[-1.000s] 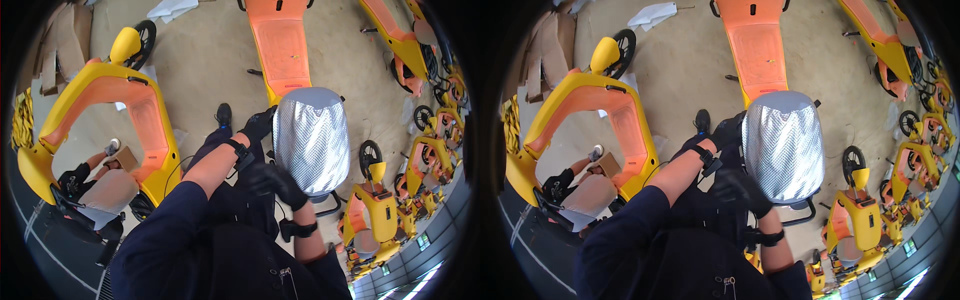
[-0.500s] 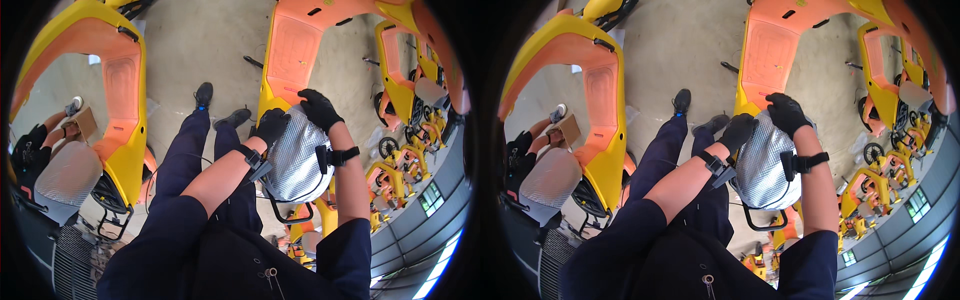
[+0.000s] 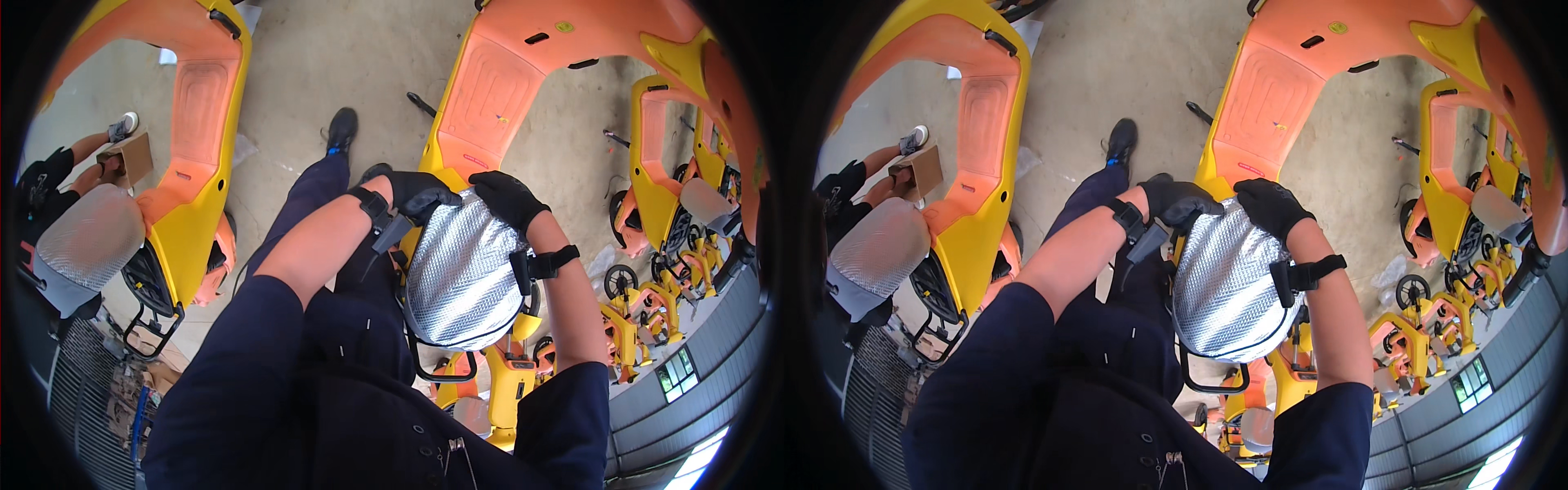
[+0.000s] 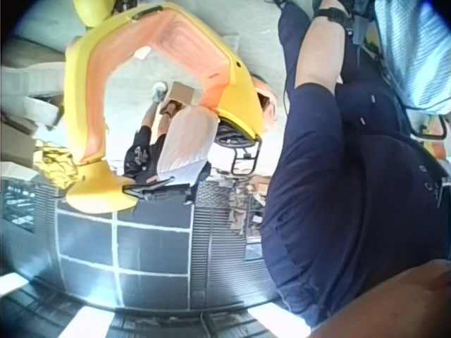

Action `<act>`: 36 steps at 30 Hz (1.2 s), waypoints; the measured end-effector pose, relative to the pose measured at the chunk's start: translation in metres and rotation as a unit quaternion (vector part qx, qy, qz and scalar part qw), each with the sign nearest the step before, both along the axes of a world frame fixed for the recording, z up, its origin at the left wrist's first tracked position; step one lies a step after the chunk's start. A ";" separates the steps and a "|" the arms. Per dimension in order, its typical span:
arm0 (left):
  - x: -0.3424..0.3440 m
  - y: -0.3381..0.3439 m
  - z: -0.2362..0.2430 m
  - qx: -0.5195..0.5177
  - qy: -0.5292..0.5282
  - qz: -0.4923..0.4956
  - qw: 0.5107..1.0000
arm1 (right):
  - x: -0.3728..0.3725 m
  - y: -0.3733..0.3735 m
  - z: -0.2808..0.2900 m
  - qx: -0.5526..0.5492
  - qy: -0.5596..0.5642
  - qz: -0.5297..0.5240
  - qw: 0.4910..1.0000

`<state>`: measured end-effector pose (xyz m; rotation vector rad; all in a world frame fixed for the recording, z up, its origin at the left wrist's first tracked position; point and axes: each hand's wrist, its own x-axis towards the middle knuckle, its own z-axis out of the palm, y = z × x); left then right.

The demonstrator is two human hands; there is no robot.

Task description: The person removes a silver reflective cover from a scooter seat, opens the seat to access the interior compartment, and manipulates the latch and wire components by hand.

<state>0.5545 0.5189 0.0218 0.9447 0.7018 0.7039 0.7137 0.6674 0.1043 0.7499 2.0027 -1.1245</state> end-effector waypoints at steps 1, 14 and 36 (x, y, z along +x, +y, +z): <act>-0.003 0.006 0.009 -0.087 -0.069 -0.048 0.993 | 0.003 0.001 0.000 0.015 0.012 0.007 1.000; 0.030 -0.005 0.004 0.138 0.282 -0.056 0.948 | 0.004 0.000 0.001 0.014 0.027 0.041 0.999; 0.065 -0.013 0.030 -0.149 0.326 0.246 0.900 | -0.060 0.023 -0.048 -0.256 -0.067 0.346 0.900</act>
